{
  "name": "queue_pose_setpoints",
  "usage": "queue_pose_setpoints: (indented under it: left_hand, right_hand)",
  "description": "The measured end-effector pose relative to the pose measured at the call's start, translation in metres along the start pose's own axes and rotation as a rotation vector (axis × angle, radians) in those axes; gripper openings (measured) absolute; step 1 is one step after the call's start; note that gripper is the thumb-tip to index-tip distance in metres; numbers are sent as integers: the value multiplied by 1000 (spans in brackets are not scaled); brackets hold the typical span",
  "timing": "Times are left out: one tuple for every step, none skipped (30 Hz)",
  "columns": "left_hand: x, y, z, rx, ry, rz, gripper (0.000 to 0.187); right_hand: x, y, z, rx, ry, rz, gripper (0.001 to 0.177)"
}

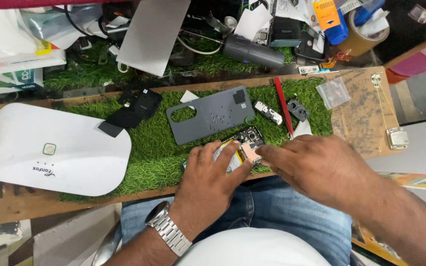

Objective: The person uses a screwdriver to remove screws from a disassembled smartphone lying on a green mat. They lift the phone to inspect the internal components, then place it back down and continue to unscrew and manipulate parts of the device.

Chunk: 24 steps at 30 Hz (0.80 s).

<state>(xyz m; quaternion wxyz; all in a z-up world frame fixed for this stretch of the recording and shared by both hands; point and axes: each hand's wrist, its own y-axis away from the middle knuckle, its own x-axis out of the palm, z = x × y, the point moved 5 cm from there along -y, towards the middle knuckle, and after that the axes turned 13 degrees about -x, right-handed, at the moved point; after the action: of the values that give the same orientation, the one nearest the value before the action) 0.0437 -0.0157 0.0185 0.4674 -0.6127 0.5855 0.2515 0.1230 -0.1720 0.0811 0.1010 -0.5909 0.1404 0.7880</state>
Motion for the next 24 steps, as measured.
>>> queue_pose_setpoints:
  left_hand:
    - [0, 0, 0, 5, -6, -1, 35]
    - [1, 0, -1, 11, -31, -2, 37]
    - [1, 1, -2, 16, -57, -1, 38]
    - [2, 2, -2, 22, -83, -1, 39]
    - [2, 2, -2, 26, -88, 1, 41]
    - [2, 3, -2, 31, -93, 2, 42]
    - [2, 2, -3, 37, -97, 3, 43]
    - [4, 2, -3, 28, -86, 25, 43]
    - [4, 1, -3, 19, -79, 45, 43]
    - [5, 0, -2, 11, -72, 64, 44]
    - [5, 0, -3, 11, -71, 60, 44]
    - [5, 0, -3, 10, -71, 56, 44]
    - [4, 0, -3, 10, -72, 50, 45]
    - [4, 0, -3, 16, -78, 42, 45]
    - [3, 0, -3, 20, -82, 36, 45]
    - [3, 0, -4, 25, -86, 30, 45]
    - [4, 0, -3, 19, -89, 46, 46]
    - [5, -1, -3, 12, -92, 62, 47]
    - [6, -1, -3, 7, -92, 82, 47]
    - [6, 0, -4, 10, -92, 74, 47]
    - [5, 0, -4, 14, -92, 62, 47]
    - [4, 0, -3, 18, -93, 49, 46]
    - [4, 0, -3, 17, -87, 47, 45]
    - [4, 0, -3, 17, -81, 45, 43]
  right_hand:
    - [-2, 1, -1, 35, -7, -2, 54]
    - [-3, 1, -3, 71, -15, -3, 61]
    - [-4, 0, -1, 34, -1, -10, 62]
    - [-5, -2, 1, -2, 12, -17, 64]
    - [-6, -3, 4, -37, 21, -23, 66]
    - [1, -3, 1, 70, 37, 124, 63]
    - [8, -2, -3, 177, 53, 271, 60]
    - [12, 2, -6, 282, 70, 421, 57]
    - [4, -3, 1, 166, 39, 239, 60]
    - [-6, -5, 9, 49, 9, 57, 63]
    - [-15, -5, 16, -66, -21, -123, 67]
    - [-12, -6, 17, -55, -26, -95, 62]
    - [-10, -7, 17, -46, -31, -68, 57]
    - [-8, -8, 17, -37, -35, -42, 53]
    - [0, -7, 12, 75, -7, 112, 53]
    - [7, -2, 7, 186, 23, 267, 54]
    - [13, 2, 2, 294, 54, 419, 54]
    - [7, -4, 6, 202, 9, 257, 58]
    - [1, -6, 11, 113, -39, 96, 62]
    - [-6, -7, 17, 24, -85, -65, 66]
    - [-8, -8, 16, 14, -57, -63, 60]
    - [-9, -9, 16, 4, -30, -62, 55]
    - [-9, -10, 17, -5, -6, -60, 50]
    - [0, -8, 11, 124, 14, 125, 52]
